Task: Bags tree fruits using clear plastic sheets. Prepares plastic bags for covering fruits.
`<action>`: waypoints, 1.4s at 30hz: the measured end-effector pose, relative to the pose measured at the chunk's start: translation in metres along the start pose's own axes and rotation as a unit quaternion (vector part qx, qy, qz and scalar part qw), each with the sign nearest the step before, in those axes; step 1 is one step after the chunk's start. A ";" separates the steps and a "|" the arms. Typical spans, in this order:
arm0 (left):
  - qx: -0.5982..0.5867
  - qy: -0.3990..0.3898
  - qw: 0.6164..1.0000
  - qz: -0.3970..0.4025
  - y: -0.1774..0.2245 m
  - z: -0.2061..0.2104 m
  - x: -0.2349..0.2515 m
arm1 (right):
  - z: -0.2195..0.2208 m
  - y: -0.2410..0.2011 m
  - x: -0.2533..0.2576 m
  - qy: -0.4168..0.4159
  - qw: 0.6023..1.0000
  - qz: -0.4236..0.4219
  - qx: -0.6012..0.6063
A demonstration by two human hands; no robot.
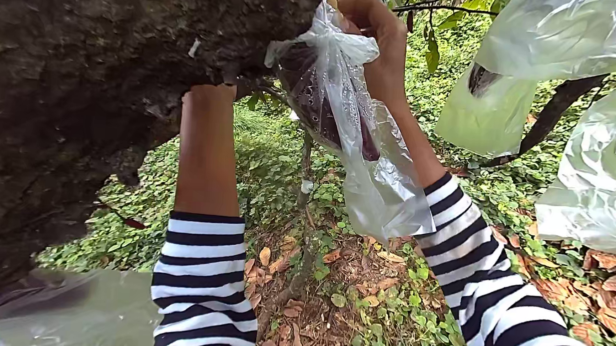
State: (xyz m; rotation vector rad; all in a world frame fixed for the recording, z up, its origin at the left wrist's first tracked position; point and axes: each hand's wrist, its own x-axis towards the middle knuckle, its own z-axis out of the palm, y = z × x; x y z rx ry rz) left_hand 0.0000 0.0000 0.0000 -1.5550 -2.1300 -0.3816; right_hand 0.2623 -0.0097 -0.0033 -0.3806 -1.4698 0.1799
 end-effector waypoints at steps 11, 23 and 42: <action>-0.815 0.184 0.544 0.081 0.023 -0.040 -0.101 | -0.092 -0.006 -0.214 -0.034 0.980 0.197 -0.004; -0.858 -0.118 0.500 -0.015 0.024 0.164 -0.304 | -0.198 -0.042 -0.489 -0.175 0.801 0.569 -0.064; -0.382 -0.698 0.589 0.138 0.069 0.254 -0.552 | -0.260 -0.112 -0.583 -0.386 0.613 0.690 -0.007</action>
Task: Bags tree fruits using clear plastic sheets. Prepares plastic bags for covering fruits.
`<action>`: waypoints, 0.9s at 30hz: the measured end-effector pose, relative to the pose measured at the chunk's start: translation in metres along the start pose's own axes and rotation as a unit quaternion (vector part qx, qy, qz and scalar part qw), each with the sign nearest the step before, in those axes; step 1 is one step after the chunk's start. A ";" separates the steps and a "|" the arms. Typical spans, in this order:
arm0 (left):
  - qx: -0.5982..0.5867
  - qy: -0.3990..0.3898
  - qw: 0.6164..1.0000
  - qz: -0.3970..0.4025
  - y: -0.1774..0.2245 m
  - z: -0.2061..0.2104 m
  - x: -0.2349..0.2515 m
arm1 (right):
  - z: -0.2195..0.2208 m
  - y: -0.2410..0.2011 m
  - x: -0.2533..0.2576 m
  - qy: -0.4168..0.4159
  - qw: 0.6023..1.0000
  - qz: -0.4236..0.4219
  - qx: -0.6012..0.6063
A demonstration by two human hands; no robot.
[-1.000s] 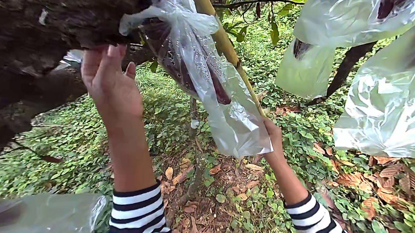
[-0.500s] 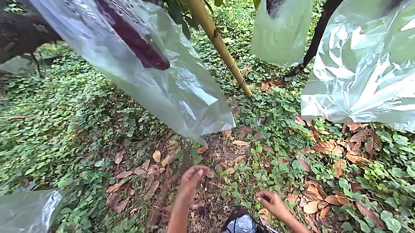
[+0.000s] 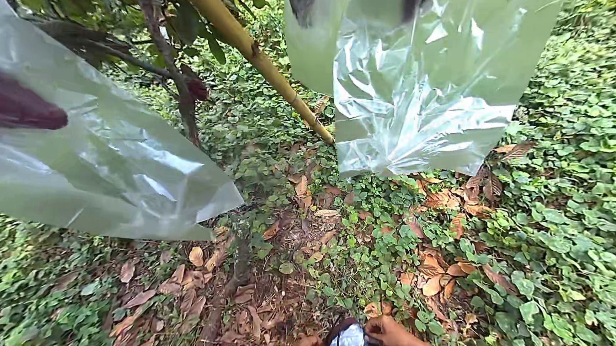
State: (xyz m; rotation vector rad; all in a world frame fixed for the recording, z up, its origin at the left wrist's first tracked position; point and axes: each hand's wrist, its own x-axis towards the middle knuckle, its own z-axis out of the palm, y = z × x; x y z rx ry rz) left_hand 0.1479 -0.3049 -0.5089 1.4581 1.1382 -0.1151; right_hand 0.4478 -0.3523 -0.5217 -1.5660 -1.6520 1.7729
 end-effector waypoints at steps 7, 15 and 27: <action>-0.026 -0.005 1.000 0.017 -0.003 0.016 0.005 | 0.003 0.009 -0.001 0.019 1.000 0.008 -0.008; -0.023 -0.003 1.000 0.019 0.000 0.021 0.011 | 0.004 0.007 -0.009 0.070 0.997 0.031 -0.010; -0.035 -0.002 0.999 0.021 0.009 0.022 0.011 | 0.002 0.009 -0.014 0.020 0.994 -0.041 -0.102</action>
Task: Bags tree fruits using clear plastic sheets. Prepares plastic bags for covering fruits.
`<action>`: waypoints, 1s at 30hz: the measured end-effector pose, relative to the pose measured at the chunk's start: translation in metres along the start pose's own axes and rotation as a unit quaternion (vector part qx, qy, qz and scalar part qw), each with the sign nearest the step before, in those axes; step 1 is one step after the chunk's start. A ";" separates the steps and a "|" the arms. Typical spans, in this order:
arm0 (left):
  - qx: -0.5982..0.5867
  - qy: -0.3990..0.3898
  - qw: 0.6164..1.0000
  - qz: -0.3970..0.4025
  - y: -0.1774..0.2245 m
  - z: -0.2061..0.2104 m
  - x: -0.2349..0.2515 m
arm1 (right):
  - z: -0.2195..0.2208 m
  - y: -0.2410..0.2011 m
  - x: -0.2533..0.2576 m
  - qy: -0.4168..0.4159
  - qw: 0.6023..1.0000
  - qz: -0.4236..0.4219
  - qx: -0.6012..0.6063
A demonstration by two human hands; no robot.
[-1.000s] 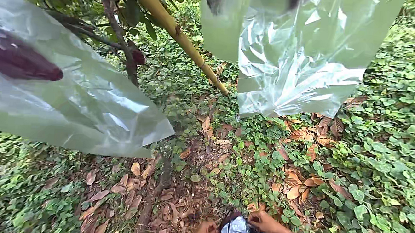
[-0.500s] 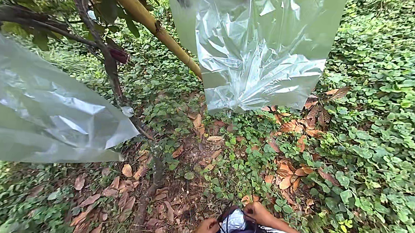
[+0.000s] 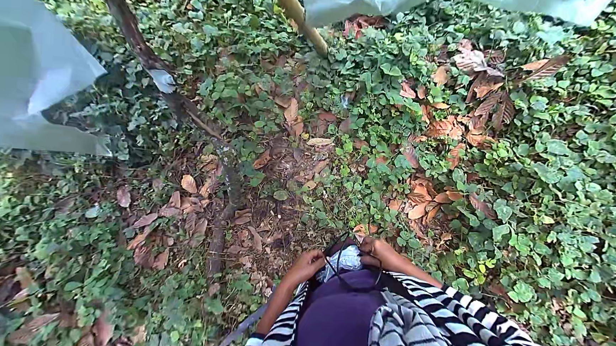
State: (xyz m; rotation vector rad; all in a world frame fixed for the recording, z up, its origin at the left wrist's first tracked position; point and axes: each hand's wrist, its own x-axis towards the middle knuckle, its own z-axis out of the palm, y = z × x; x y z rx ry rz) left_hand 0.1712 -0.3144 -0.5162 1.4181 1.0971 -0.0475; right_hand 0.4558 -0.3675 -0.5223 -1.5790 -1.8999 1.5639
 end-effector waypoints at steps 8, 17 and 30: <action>-0.031 0.007 0.999 0.009 0.000 -0.004 0.006 | -0.012 0.010 -0.004 0.073 0.979 0.004 0.189; -0.026 0.031 0.999 0.015 0.019 -0.009 0.006 | -0.047 0.005 -0.016 0.135 0.929 0.028 0.343; 0.004 0.095 0.970 0.224 0.065 0.000 0.016 | -0.071 -0.008 -0.027 0.198 0.858 0.029 0.474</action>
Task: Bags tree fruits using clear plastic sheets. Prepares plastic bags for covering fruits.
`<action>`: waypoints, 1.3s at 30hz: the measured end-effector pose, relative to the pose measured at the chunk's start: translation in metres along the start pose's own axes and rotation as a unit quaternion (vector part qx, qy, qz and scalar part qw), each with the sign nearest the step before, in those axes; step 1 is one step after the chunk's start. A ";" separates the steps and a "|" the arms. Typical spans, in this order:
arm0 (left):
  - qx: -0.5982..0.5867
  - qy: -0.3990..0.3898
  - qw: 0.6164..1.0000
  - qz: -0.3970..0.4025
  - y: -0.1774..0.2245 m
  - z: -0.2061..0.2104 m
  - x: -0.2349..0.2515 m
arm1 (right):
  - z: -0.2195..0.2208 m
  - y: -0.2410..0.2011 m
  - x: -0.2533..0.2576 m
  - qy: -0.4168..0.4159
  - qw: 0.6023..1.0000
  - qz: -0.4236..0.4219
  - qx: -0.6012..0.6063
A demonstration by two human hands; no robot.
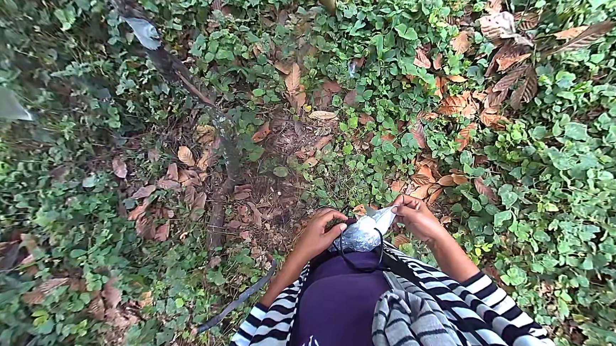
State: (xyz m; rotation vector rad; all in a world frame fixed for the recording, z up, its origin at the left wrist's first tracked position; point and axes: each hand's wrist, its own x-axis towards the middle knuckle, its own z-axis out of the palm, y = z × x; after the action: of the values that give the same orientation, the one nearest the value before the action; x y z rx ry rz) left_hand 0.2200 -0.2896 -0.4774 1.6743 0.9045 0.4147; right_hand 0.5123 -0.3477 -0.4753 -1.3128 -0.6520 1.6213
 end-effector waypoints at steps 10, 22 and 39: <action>0.138 -0.071 0.987 -0.038 0.020 0.017 0.015 | 0.003 -0.006 -0.004 0.027 0.999 -0.010 0.040; 0.151 -0.096 0.983 -0.030 0.018 0.018 0.012 | -0.014 -0.022 -0.002 0.074 0.987 -0.048 0.131; -0.102 0.059 0.993 -0.027 0.007 0.014 0.005 | 0.017 0.042 -0.018 -0.089 0.995 -0.008 -0.038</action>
State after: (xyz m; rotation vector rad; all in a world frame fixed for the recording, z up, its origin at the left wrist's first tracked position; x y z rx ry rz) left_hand 0.2350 -0.2955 -0.4764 1.4487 0.9583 0.5547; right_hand 0.4827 -0.3795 -0.4978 -1.2233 -0.8361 1.7281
